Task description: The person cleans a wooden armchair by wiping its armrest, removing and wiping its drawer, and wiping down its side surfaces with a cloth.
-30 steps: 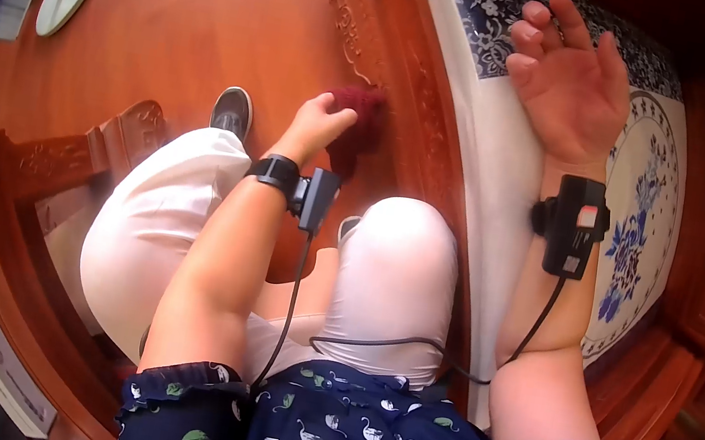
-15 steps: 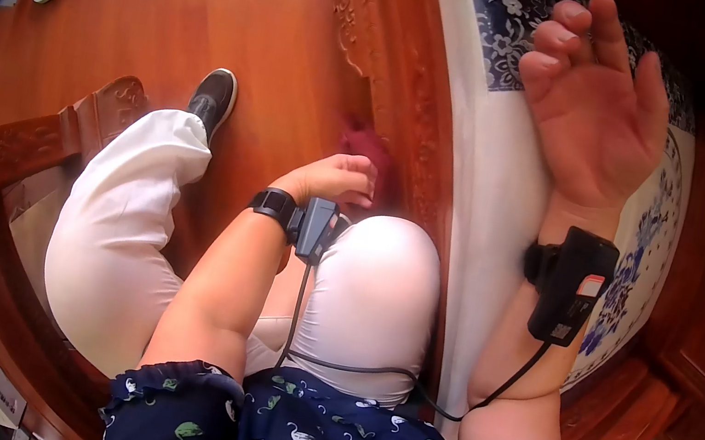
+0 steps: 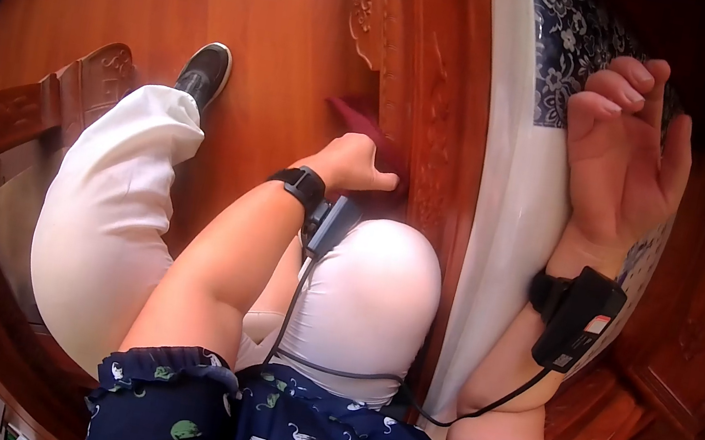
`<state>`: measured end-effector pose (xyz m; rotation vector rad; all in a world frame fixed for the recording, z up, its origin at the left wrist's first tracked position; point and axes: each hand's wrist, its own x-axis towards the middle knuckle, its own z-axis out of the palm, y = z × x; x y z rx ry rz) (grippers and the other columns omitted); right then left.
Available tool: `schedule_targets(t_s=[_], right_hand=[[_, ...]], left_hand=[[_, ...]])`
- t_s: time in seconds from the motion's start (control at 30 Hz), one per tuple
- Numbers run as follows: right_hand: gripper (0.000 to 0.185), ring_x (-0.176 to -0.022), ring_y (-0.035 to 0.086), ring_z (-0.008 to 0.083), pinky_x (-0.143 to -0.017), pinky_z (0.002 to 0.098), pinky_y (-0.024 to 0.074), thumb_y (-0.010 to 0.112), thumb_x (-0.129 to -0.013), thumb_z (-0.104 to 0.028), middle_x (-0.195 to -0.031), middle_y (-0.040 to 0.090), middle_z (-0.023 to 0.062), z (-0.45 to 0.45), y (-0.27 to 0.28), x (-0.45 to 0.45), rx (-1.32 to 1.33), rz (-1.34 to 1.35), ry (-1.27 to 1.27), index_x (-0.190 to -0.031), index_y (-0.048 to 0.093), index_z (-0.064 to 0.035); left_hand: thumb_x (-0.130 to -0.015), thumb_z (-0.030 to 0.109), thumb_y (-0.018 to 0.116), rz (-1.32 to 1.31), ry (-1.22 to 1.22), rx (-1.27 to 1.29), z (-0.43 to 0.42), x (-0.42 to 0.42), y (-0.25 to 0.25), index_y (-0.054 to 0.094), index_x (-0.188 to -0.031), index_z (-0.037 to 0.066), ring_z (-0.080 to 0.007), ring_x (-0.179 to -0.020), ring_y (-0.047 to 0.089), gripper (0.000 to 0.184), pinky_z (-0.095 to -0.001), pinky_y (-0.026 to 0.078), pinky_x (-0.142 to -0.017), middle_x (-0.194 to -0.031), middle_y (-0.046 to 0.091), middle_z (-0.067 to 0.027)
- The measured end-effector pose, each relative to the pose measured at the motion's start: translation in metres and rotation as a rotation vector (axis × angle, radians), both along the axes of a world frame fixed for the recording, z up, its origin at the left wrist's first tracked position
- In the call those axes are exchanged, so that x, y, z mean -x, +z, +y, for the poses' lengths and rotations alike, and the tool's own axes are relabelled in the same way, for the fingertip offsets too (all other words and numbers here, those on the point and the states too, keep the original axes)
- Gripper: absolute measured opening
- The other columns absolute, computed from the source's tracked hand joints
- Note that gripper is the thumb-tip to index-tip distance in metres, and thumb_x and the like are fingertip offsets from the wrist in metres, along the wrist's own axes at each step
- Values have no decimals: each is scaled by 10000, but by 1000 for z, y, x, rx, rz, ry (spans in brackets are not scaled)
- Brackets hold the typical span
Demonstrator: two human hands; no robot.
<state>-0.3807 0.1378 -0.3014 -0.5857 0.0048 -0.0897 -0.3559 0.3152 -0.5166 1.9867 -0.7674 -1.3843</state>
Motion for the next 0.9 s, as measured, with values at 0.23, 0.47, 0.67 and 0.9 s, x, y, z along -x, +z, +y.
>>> schedule_targets(t_s=[0.23, 0.47, 0.67, 0.9], right_hand=[[430, -1005, 430, 208, -905, 345, 370, 443, -924, -240, -1134, 437, 123, -5, -5, 2, 26, -87, 97, -1255, 432, 33], [419, -1004, 436, 205, -896, 342, 373, 434, -926, -240, -1122, 452, 118, -5, -5, 1, 51, -85, 84, -1252, 441, 24], [421, -1002, 435, 204, -898, 347, 369, 419, -931, -247, -1130, 454, 120, -6, -5, 1, 84, -90, 81, -1254, 436, 21], [411, -1012, 485, 217, -873, 348, 417, 399, -932, -230, -1145, 489, 158, 0, -1, 3, 241, -53, 31, -1240, 435, 40]], left_hand=[[-620, 382, 707, -241, -12, 69, -2, -5, 14, 640, -683, -17, -305, -630, 603, 410, -371, 495, -610, -643, 607, -175], [-622, 398, 683, -352, 212, 124, -4, -5, 10, 659, -713, 10, -312, -679, 610, 399, -379, 495, -647, -703, 619, -190], [-598, 407, 658, -401, 219, 110, -19, -41, 10, 586, -634, -21, -333, -666, 604, 436, -384, 497, -638, -681, 598, -214], [-643, 406, 656, -351, 828, 246, -34, -37, -20, 584, -628, 6, -319, -630, 608, 407, -385, 494, -620, -674, 608, -199]])
